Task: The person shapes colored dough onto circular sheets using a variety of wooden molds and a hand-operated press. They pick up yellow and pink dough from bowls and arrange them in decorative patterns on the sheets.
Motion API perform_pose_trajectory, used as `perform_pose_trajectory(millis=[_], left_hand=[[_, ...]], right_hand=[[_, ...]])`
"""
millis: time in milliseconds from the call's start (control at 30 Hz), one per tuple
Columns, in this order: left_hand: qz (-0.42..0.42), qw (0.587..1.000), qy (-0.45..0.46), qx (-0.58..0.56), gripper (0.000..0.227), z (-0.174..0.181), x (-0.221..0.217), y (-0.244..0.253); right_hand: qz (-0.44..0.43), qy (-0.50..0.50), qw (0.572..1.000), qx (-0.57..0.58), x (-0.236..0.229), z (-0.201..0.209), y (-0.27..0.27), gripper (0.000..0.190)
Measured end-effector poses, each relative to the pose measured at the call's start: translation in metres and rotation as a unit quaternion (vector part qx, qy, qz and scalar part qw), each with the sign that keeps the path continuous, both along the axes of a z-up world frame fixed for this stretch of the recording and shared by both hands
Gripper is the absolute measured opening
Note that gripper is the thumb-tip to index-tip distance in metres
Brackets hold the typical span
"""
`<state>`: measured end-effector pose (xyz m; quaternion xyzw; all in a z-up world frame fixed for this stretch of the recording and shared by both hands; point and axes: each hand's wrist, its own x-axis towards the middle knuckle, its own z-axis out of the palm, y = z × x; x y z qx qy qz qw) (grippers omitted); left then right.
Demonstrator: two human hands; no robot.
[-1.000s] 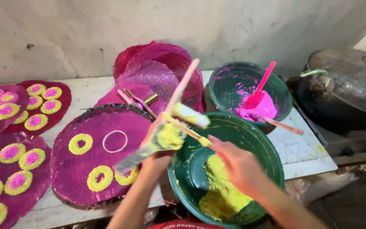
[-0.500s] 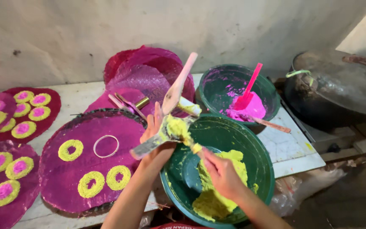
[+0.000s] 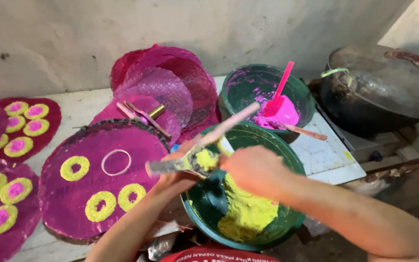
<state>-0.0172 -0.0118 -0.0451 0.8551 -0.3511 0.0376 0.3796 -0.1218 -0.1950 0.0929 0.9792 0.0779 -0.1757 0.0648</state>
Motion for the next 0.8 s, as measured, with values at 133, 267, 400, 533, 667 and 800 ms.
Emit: perform_pose_trajectory(millis=[133, 267, 400, 533, 667, 800], left_hand=[[-0.159, 0.945, 0.237, -0.16, 0.064, -0.021, -0.015, 0.012], [-0.067, 0.959, 0.236, -0.138, 0.065, -0.015, -0.014, 0.048], [0.019, 0.992, 0.113, -0.045, 0.067, 0.011, 0.005, 0.06], [-0.028, 0.993, 0.097, -0.053, 0.069, 0.01, -0.004, 0.037], [-0.056, 0.994, 0.023, -0.09, 0.067, 0.014, -0.015, 0.029], [0.049, 0.986, 0.156, 0.01, 0.052, 0.041, -0.002, 0.049]], right_hand=[[0.291, -0.229, 0.922, -0.112, -0.026, -0.023, 0.019, 0.02], [0.227, -0.245, 0.941, -0.059, -0.048, 0.017, 0.001, 0.03], [0.18, -0.23, 0.956, -0.02, -0.05, 0.06, -0.008, 0.042], [0.221, -0.173, 0.95, -0.137, -0.016, 0.016, 0.025, 0.022], [0.229, -0.161, 0.958, -0.063, -0.01, -0.014, 0.038, 0.018], [0.11, -0.207, 0.966, 0.106, -0.037, 0.01, 0.013, 0.017]])
